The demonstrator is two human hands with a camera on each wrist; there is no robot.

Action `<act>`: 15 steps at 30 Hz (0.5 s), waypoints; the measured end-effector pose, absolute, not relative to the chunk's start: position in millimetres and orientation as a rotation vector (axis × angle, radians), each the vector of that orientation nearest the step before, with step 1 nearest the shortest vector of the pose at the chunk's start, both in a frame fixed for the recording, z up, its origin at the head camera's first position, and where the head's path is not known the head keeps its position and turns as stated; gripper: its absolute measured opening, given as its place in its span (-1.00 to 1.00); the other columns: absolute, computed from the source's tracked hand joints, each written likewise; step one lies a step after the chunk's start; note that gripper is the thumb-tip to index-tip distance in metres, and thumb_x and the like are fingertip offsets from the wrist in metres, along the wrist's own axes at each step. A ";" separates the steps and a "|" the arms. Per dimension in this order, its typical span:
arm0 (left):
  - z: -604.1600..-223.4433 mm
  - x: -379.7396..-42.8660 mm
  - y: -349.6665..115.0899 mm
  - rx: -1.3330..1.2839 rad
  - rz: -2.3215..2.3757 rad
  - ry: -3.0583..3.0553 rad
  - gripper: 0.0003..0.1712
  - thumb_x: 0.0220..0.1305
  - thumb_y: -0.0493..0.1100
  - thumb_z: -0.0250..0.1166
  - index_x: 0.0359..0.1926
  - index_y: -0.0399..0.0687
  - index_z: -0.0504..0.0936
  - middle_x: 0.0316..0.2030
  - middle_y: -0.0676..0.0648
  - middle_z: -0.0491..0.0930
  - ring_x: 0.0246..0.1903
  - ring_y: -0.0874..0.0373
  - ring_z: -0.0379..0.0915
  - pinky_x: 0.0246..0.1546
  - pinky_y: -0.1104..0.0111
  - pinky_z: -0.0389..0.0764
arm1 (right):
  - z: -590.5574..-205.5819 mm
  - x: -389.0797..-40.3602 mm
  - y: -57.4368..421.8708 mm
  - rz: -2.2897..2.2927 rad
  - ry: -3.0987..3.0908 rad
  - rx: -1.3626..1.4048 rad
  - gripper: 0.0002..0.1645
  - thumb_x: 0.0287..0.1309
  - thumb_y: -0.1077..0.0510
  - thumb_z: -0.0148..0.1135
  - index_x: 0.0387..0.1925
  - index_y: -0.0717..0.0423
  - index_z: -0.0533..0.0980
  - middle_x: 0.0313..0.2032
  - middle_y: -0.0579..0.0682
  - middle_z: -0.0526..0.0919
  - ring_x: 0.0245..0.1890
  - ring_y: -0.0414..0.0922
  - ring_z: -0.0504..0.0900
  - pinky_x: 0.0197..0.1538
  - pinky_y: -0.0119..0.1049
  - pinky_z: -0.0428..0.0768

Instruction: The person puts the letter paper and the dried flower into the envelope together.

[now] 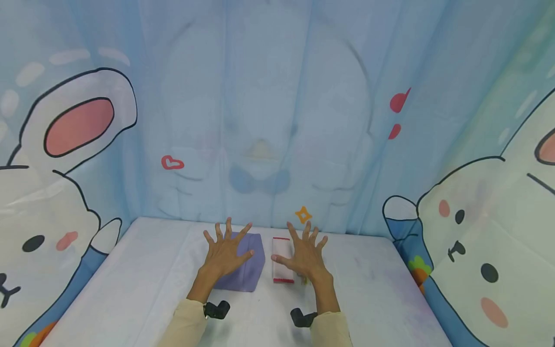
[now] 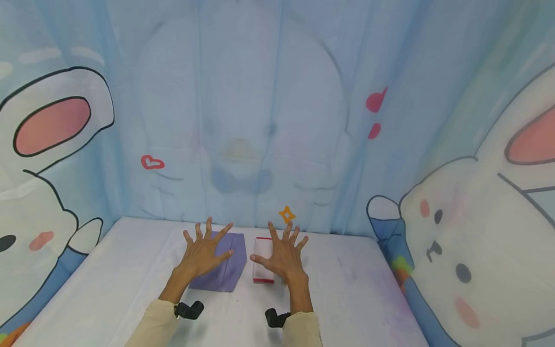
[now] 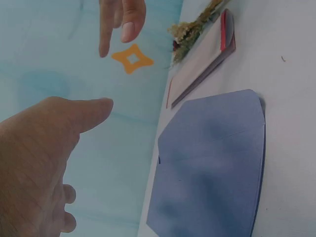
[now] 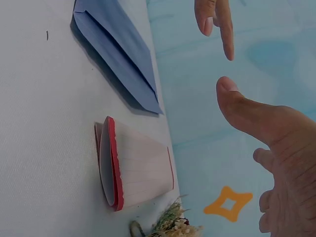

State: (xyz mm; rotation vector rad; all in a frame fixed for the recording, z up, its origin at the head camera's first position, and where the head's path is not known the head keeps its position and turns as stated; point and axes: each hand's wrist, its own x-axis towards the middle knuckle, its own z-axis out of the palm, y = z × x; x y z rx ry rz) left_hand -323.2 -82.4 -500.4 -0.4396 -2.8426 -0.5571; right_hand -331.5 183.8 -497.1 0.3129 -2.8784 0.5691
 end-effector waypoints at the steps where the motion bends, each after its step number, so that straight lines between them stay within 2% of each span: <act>1: -501.0 -323.0 -82.1 -0.440 -0.560 -2.838 -0.09 0.49 0.34 0.28 0.73 0.36 0.21 0.71 -0.51 -0.09 0.61 -0.75 -0.15 0.39 -0.74 -0.15 | -497.6 -331.3 184.0 0.566 -2.878 0.310 0.41 0.08 -0.53 0.48 0.76 -0.06 0.09 0.65 0.65 -0.17 0.63 0.72 -0.17 0.47 0.78 -0.23; 5: -503.9 -321.1 -81.3 -0.437 -0.581 -2.844 -0.09 0.48 0.31 0.30 0.72 0.35 0.22 0.71 -0.51 -0.08 0.60 -0.75 -0.12 0.39 -0.73 -0.15 | -499.3 -330.4 185.2 0.604 -2.838 0.308 0.36 0.11 -0.47 0.49 0.74 -0.02 0.13 0.64 0.66 -0.09 0.61 0.73 -0.09 0.46 0.78 -0.16; 11: -506.6 -319.3 -80.8 -0.450 -0.593 -2.843 -0.11 0.49 0.31 0.29 0.71 0.31 0.25 0.69 -0.54 -0.07 0.59 -0.76 -0.10 0.38 -0.73 -0.11 | -498.6 -332.2 186.3 0.644 -2.759 0.298 0.16 0.26 -0.24 0.51 0.70 0.07 0.21 0.62 0.63 0.08 0.61 0.67 0.05 0.46 0.76 0.00; 13: -507.7 -319.3 -80.6 -0.459 -0.604 -2.836 -0.14 0.49 0.28 0.30 0.70 0.30 0.29 0.68 -0.56 -0.04 0.58 -0.77 -0.08 0.37 -0.74 -0.10 | -498.7 -332.6 186.8 0.667 -2.748 0.279 0.08 0.33 -0.17 0.49 0.69 0.10 0.23 0.62 0.60 0.12 0.63 0.62 0.08 0.50 0.71 0.04; 15: -509.5 -319.7 -80.3 -0.467 -0.619 -2.835 -0.17 0.50 0.25 0.31 0.68 0.28 0.32 0.68 -0.56 -0.01 0.58 -0.76 -0.06 0.37 -0.74 -0.09 | -499.0 -332.1 186.9 0.707 -2.720 0.259 -0.02 0.37 -0.08 0.48 0.64 0.18 0.30 0.59 0.56 0.23 0.60 0.56 0.23 0.52 0.61 0.17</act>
